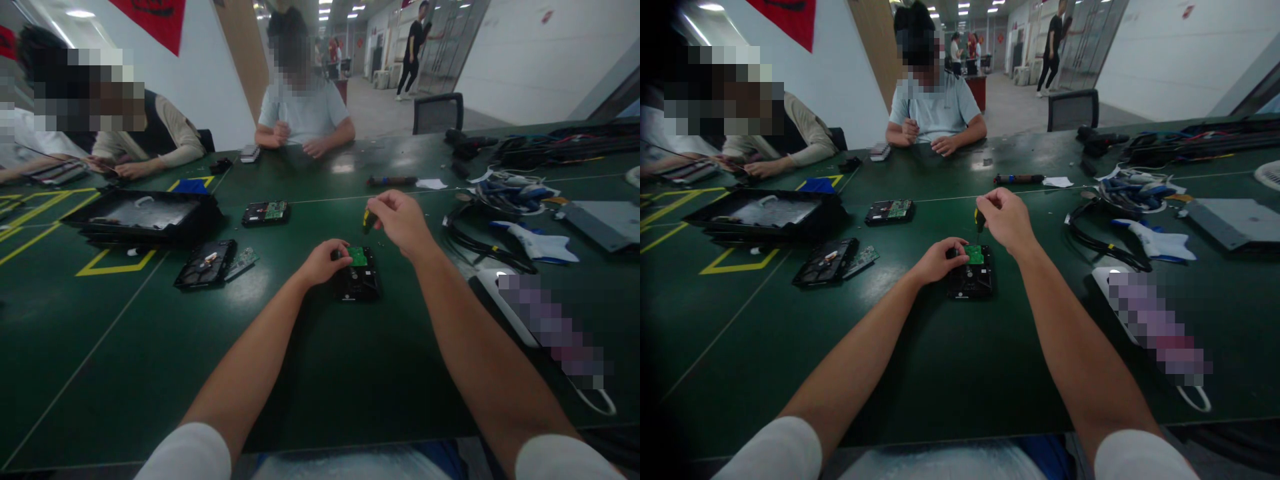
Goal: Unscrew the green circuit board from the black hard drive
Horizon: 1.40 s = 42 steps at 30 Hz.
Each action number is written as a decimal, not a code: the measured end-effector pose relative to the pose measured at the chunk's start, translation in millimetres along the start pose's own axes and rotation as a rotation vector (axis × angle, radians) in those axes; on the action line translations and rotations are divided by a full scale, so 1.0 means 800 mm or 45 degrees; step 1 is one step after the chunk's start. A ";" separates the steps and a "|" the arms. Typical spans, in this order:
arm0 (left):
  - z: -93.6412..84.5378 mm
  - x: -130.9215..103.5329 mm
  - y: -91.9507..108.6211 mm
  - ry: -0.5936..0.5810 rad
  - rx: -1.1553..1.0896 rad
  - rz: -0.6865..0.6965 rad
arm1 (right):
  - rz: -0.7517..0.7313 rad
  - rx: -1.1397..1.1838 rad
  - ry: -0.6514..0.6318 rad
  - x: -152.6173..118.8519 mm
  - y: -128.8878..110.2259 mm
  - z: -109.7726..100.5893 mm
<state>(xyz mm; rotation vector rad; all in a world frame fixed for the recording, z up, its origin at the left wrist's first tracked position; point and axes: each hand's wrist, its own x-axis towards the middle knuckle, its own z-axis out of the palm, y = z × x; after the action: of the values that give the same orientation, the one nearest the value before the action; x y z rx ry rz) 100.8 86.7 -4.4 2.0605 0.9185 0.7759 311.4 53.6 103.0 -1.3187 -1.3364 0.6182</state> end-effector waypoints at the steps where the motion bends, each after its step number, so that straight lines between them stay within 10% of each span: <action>1: 0.000 0.000 -0.001 0.000 -0.002 0.005 | 0.010 0.026 -0.017 -0.001 -0.001 0.000; 29: 0.000 -0.001 0.000 -0.003 -0.009 0.020 | -0.072 0.106 -0.159 -0.001 0.001 0.003; 42: 0.000 -0.001 -0.002 0.002 -0.008 0.028 | -0.114 -0.158 0.102 -0.004 -0.004 0.001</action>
<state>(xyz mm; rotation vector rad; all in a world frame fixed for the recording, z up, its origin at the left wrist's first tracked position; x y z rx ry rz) 100.2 86.9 -5.6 2.0675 0.8947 0.7911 309.1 50.3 105.1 -1.3609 -1.3780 0.4222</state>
